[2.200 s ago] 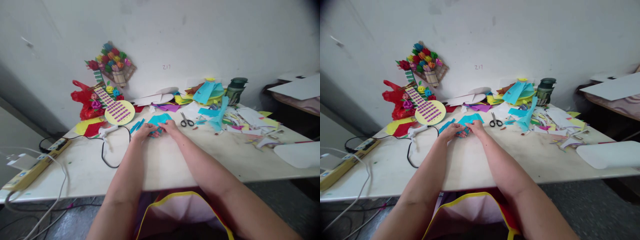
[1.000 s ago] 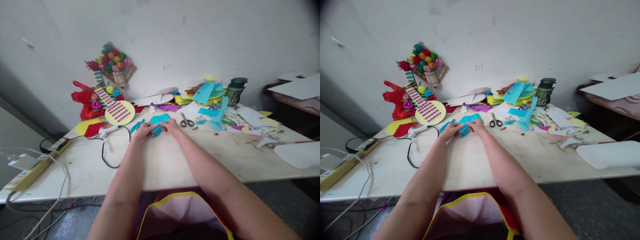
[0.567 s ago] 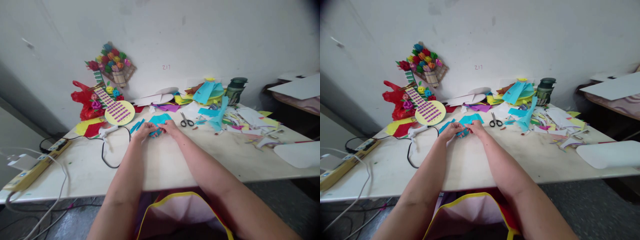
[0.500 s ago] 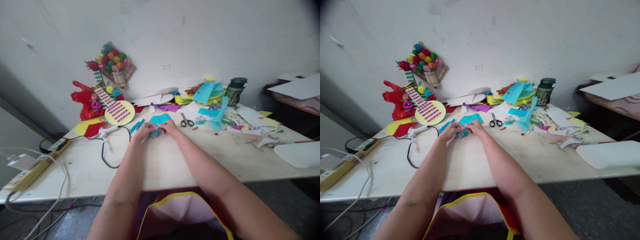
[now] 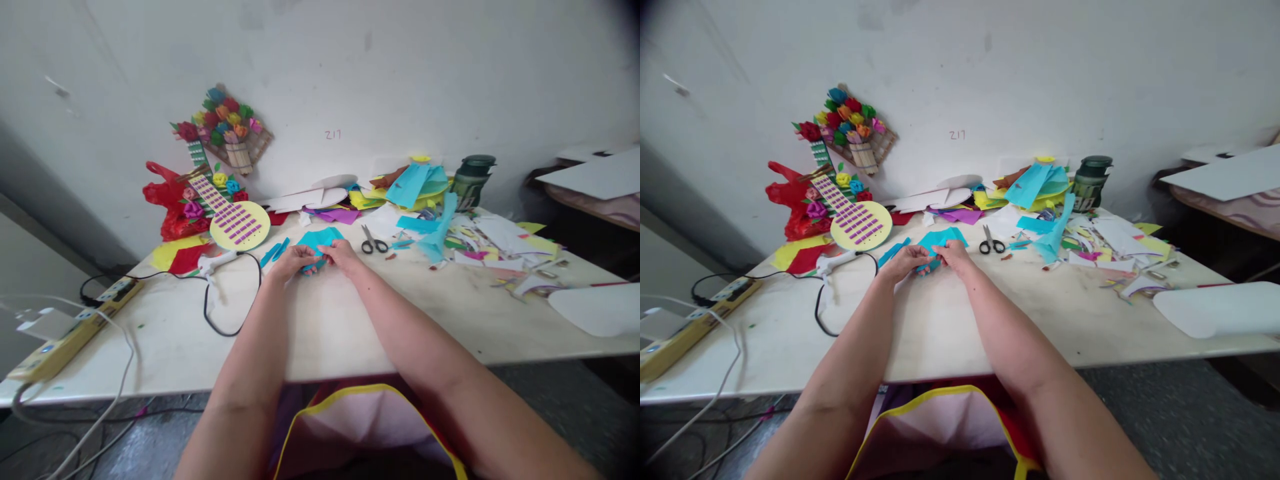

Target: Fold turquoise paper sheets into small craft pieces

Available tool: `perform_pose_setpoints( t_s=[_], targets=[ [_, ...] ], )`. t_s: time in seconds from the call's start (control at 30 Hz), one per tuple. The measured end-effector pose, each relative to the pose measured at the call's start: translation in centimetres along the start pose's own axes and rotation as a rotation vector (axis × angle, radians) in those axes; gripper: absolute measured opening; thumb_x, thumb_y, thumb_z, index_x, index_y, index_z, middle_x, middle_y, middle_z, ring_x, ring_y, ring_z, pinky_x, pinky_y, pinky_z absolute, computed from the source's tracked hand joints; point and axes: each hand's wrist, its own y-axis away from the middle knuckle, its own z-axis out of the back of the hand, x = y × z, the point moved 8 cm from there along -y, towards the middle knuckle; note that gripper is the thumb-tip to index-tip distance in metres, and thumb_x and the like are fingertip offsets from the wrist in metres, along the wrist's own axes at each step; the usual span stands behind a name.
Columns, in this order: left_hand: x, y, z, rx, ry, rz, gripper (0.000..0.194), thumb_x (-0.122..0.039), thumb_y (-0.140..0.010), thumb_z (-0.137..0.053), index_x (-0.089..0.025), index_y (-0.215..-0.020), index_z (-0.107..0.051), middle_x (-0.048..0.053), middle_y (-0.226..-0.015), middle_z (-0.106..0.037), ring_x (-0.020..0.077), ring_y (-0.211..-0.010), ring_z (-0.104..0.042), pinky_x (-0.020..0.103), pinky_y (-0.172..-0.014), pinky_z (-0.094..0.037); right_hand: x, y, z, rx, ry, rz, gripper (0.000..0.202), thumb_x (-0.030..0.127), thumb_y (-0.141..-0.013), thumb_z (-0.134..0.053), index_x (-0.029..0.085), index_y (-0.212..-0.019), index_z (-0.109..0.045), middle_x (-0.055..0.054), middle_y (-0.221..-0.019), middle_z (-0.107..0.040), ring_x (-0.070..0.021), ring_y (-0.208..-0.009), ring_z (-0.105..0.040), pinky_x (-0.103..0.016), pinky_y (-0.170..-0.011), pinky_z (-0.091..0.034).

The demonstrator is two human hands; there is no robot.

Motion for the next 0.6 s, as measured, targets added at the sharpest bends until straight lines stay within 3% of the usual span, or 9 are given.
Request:
perform_pose_setpoints(
  t_s=[0.27,0.6],
  targets=[
    [0.37,0.03,0.65,-0.033,-0.005,0.016,0.032,-0.037,-0.061,-0.077,-0.013,-0.069,-0.057,0.0,-0.053,-0.061,0.0071,-0.044,-0.051,0.021,-0.046,-0.04,-0.76,-0.07,-0.7,0.093,-0.064,-0.05,0.03,0.031,-0.066,-0.071,0.017,-0.052,-0.05,0.002,-0.044,-0.054,-0.0056,-0.034,-0.042,-0.019,-0.036,-0.034],
    [-0.14,0.16,0.2,-0.031,0.003,0.005,0.036,-0.038,-0.056,-0.079,-0.013,-0.069,-0.057,0.0,-0.055,-0.061,0.0081,-0.046,-0.053,0.021,-0.048,-0.041,-0.46,0.23,-0.39,0.047,-0.095,-0.091,0.034,0.028,-0.067,-0.073,0.017,-0.05,-0.045,0.005,-0.037,-0.047,-0.0046,-0.032,-0.038,-0.018,-0.034,-0.032]
  ],
)
